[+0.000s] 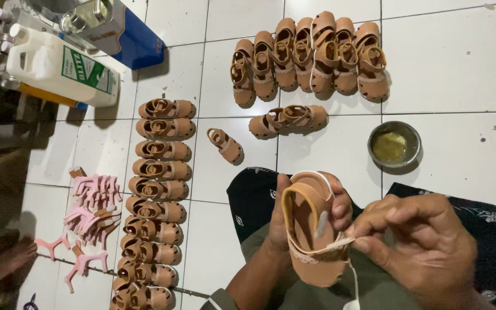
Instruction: The person sits on the floor and assembles small beige sandals by hand. They repeatedly pick up a sandal, apply a substance from a small metal bowl to the sole, and press the sole onto the shoe. The person handles the sandals one at a time and places the finished items in a row on the floor.
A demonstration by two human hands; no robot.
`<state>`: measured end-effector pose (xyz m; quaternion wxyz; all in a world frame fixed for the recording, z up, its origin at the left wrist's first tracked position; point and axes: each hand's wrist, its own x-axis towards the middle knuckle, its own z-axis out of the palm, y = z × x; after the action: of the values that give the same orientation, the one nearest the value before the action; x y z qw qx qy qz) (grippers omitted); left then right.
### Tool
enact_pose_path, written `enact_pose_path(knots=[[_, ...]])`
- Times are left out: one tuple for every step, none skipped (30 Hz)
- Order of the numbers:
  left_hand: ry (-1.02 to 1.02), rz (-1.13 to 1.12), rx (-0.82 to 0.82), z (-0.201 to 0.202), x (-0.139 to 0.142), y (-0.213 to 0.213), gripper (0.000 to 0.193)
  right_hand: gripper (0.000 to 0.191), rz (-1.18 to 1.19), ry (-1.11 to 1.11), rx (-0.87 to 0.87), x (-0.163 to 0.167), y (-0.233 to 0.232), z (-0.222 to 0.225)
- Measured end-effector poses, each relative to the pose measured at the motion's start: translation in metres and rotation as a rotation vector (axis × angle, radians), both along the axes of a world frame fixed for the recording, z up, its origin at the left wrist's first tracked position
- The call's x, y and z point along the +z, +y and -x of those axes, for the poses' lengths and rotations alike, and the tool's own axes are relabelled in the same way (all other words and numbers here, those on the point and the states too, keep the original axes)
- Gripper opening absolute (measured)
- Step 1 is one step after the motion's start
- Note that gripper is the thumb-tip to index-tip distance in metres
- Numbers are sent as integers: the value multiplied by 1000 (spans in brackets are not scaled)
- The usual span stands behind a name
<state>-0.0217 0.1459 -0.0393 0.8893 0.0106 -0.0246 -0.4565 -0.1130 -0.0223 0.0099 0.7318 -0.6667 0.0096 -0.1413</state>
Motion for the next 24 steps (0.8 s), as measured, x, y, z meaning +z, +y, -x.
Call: enact_pose_path(knots=[[-15, -10, 2, 1, 0, 0, 83, 46, 2, 18, 6, 2, -1, -1], [-27, -19, 3, 2, 0, -1, 84, 45, 4, 38, 13, 3, -2, -2], [-41, -28, 5, 3, 0, -1, 85, 45, 6, 57, 20, 4, -3, -3], [-47, -38, 3, 4, 0, -1, 85, 44, 26, 59, 23, 6, -3, -4], [-53, -48, 3, 4, 1, -1, 85, 44, 45, 62, 29, 6, -4, -5], [-58, -60, 5, 4, 1, 0, 85, 43, 64, 65, 37, 7, -4, -6], [-91, -98, 9, 4, 2, 1, 84, 42, 54, 58, 36, 8, -4, -6], [-126, -136, 12, 4, 3, 2, 84, 42, 45, 50, 34, 8, -3, -7], [-160, -174, 15, 4, 3, 2, 84, 41, 36, 44, 33, 9, -3, -8], [-159, -183, 10, 3, 4, 3, 83, 41, 45, 36, 26, 9, -2, -9], [-159, -191, 4, 3, 4, 4, 83, 41, 56, 27, 18, 9, -2, -10], [-160, -200, -3, 2, 4, 4, 82, 40, 66, 18, 9, 9, -2, -11], [-163, -218, -4, 2, 4, 4, 82, 41, 90, 7, -8, 8, -2, -12], [-165, -237, -6, 2, 3, 4, 82, 41, 113, -3, -25, 8, -2, -13], [-168, -255, -8, 1, 2, 4, 83, 41, 136, -13, -43, 7, -2, -14], [-155, -224, -12, 1, 1, 3, 82, 41, 143, -10, -46, 6, -3, -15], [-140, -194, -15, 1, 0, 3, 82, 41, 149, -5, -48, 5, -3, -15], [-124, -165, -17, 1, -1, 2, 81, 41, 154, 1, -50, 4, -3, -16], [-150, -204, -19, 1, -2, 2, 81, 41, 157, 16, -54, 3, -3, -16], [-175, -243, -21, 1, -3, 1, 80, 41, 159, 31, -59, 1, -3, -17], [-199, -282, -22, 0, -4, 1, 80, 41, 162, 46, -62, 0, -3, -18], [-206, -309, -11, 0, -5, 0, 79, 40, 174, 39, -76, -2, -3, -19], [-214, -335, -2, -1, -6, -1, 78, 40, 187, 32, -91, -4, -3, -21], [-222, -360, 8, -1, -8, -2, 78, 39, 200, 23, -107, -6, -3, -23]])
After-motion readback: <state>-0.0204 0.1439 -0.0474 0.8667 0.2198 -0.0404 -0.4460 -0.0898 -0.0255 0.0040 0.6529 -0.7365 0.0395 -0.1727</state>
